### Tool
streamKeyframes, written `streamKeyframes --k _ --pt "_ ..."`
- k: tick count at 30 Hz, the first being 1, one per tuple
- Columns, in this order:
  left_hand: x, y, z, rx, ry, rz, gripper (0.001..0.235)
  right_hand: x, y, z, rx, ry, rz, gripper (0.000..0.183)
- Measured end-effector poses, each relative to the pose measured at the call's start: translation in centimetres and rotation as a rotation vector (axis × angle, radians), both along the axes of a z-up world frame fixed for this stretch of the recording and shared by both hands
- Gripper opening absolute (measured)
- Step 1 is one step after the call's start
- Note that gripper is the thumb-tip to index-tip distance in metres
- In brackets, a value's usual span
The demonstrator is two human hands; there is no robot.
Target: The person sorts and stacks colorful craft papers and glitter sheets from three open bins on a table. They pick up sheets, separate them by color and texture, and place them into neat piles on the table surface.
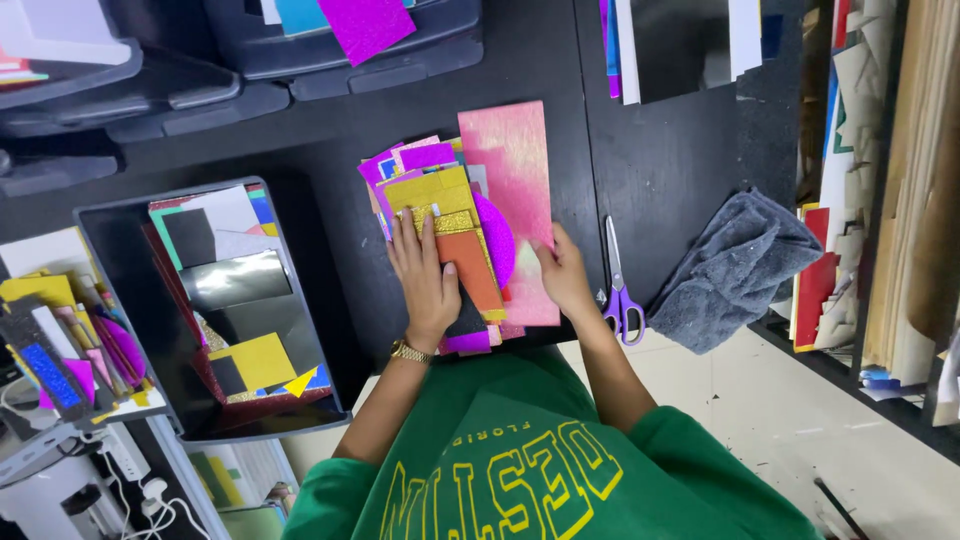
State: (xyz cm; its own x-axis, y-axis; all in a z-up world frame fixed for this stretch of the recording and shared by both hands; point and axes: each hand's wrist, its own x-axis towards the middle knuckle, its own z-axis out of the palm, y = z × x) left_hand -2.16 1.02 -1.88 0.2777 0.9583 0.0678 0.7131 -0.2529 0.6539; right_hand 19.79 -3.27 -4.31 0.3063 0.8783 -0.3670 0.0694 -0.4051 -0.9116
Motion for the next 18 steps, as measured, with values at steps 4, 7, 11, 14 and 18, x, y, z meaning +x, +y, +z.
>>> streamKeyframes --k 4,7,11,14,18 --pt "-0.1 -0.2 -0.1 0.011 0.009 0.005 0.07 -0.1 -3.6 -3.9 -0.089 -0.074 0.148 0.017" --pt "0.0 0.0 -0.1 0.025 -0.005 0.011 0.071 -1.1 -2.8 -2.9 -0.13 -0.136 0.121 0.018" --pt "0.1 -0.2 0.3 0.02 -0.009 0.025 0.071 -4.3 -1.0 4.2 -0.292 -0.281 0.113 0.038" --pt "0.2 -0.1 0.5 0.02 -0.004 0.039 0.07 -5.6 -1.8 4.8 -0.177 -0.335 -0.041 0.045" --pt "0.3 -0.3 0.6 0.035 0.069 0.037 0.069 -5.9 -2.4 2.9 -0.068 -0.367 -0.105 0.051"
